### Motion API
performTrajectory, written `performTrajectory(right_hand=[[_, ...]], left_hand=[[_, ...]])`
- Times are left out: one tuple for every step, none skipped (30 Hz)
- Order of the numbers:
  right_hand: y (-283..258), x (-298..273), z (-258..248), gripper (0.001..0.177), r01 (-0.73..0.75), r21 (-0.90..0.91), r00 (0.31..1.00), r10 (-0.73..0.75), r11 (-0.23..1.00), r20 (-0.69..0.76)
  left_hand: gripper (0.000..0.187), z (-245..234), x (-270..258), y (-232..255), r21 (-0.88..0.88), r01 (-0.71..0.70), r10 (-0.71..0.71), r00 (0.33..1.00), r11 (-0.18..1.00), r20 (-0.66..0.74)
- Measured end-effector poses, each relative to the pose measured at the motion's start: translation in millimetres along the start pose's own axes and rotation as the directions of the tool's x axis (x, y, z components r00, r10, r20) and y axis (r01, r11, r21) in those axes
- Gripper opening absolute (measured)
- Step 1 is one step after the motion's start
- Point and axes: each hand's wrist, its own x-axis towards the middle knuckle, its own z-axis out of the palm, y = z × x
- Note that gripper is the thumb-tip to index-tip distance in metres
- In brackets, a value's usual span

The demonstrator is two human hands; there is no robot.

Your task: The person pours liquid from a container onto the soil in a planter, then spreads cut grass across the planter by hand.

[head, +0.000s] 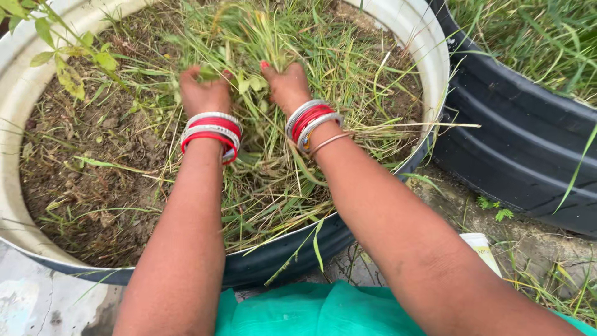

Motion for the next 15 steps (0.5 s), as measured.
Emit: performTrajectory(right_hand=[[1.0,-2.3,0.9,0.06,0.056,-0.09,0.998,-0.054,0.994,0.027],[1.2,-2.2,2.3,0.06,0.113,-0.178,0.993,-0.104,0.977,0.059],[2.2,-2.3,5.6,0.06,0.116,-0.18,0.993,-0.108,0.977,0.054],[4.9,-4.4,8.8,0.058,0.285,0.001,0.951,-0.283,0.959,0.124],[6.7,-5.9,9.4,0.057,0.422,0.187,0.876,-0.452,0.887,0.17],[6.3,-5.8,6.9,0.057,0.422,0.185,0.876,-0.452,0.888,0.169],[5.1,-6.9,4.7,0.057,0.277,-0.069,0.946,-0.259,0.958,0.196],[4.7,-9.5,2.4,0.057,0.111,-0.321,0.983,-0.056,0.941,0.176],[3.7,-11.4,-0.1,0.057,0.115,-0.322,0.983,-0.06,0.94,0.175],[3.2,-12.6,-2.4,0.06,0.14,-0.158,0.97,-0.104,0.977,0.219],[2.0,-11.8,-4.1,0.066,0.159,0.009,0.954,-0.156,0.987,0.255],[2.2,-11.6,-4.7,0.066,0.167,0.008,0.954,-0.163,0.986,0.253],[4.1,-11.9,-4.1,0.067,0.158,-0.026,0.952,-0.145,0.987,0.269],[5.5,-10.8,-3.0,0.068,0.15,-0.062,0.951,-0.127,0.987,0.283],[6.2,-9.7,0.3,0.068,0.158,-0.061,0.949,-0.134,0.986,0.285]], left_hand=[[0.058,10.0,14.9,-31.7,0.082,-0.032,0.028,0.998,0.996,0.052],[0.063,16.8,25.0,-54.2,0.177,-0.05,0.029,0.993,0.983,0.116],[0.069,23.3,31.9,-65.5,0.264,-0.071,0.019,0.98,0.962,0.196],[0.076,25.7,34.4,-76.3,0.318,-0.074,-0.017,0.961,0.945,0.275],[0.07,24.0,32.1,-83.1,0.318,-0.029,-0.127,0.88,0.948,0.458],[0.07,24.4,30.1,-78.1,0.316,-0.029,-0.126,0.879,0.948,0.46],[0.058,24.9,28.5,-64.8,0.36,0.142,-0.288,0.873,0.922,0.393],[0.047,23.0,24.1,-51.8,0.393,0.308,-0.444,0.836,0.866,0.323],[0.047,17.8,13.8,-34.8,0.389,0.306,-0.44,0.837,0.869,0.324],[0.051,11.9,2.1,-19.4,0.312,0.292,-0.382,0.879,0.904,0.284],[0.059,9.1,-6.2,-7.1,0.231,0.267,-0.321,0.916,0.936,0.24],[0.059,8.6,-12.7,0.5,0.226,0.262,-0.314,0.918,0.938,0.242],[0.061,9.4,-17.6,3.3,0.109,0.294,-0.311,0.926,0.95,0.215],[0.064,12.7,-18.2,3.5,-0.01,0.319,-0.311,0.931,0.948,0.188],[0.064,15.0,-13.6,2.6,-0.015,0.313,-0.305,0.934,0.949,0.185]])
